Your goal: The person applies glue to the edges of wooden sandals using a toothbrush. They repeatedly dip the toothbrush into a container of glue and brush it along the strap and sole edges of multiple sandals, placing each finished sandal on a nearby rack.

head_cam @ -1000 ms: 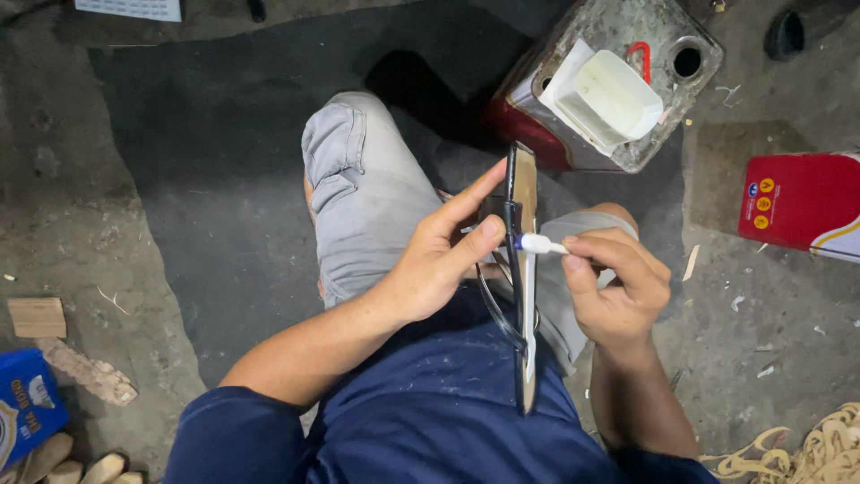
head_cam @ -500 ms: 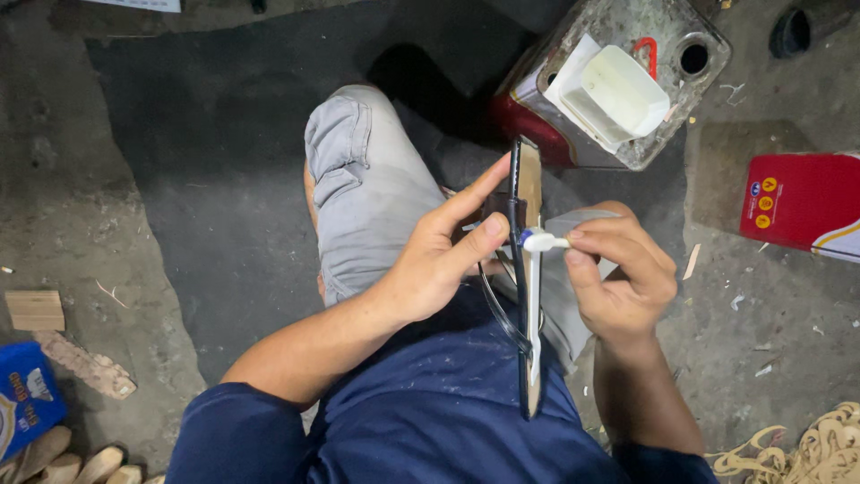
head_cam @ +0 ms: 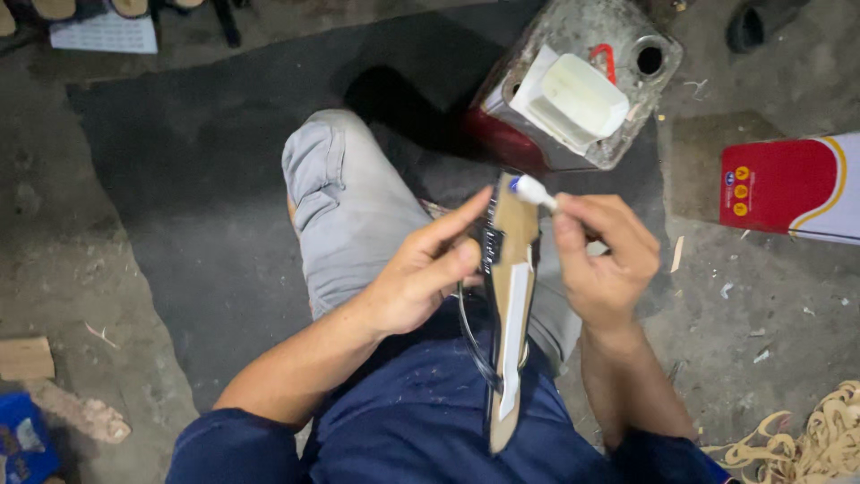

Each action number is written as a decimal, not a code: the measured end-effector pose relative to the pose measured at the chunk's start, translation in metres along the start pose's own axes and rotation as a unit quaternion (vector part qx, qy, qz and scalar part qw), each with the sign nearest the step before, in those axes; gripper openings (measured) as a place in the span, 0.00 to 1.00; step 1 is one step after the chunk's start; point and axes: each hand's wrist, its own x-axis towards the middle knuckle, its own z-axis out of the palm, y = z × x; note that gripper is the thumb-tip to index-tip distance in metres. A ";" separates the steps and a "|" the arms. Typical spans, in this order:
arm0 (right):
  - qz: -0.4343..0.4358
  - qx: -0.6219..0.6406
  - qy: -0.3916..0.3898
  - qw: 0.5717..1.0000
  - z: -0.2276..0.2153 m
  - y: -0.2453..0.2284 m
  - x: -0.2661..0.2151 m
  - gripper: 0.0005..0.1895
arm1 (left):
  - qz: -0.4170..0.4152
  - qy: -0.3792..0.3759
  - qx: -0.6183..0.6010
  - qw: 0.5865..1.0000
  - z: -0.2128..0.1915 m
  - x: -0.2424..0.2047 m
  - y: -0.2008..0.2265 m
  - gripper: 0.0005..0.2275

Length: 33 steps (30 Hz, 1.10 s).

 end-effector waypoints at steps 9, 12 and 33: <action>0.293 0.455 -0.162 0.825 -0.009 0.025 -0.063 0.23 | 0.162 0.001 -0.027 0.986 -0.030 0.034 0.037 0.35; 0.318 0.509 -0.148 0.786 0.004 0.033 -0.074 0.20 | 0.182 0.047 -0.040 0.981 -0.030 0.049 0.028 0.35; 0.044 -0.348 -0.040 0.936 -0.028 0.146 0.044 0.08 | -0.028 0.189 0.105 0.976 -0.065 0.016 -0.027 0.34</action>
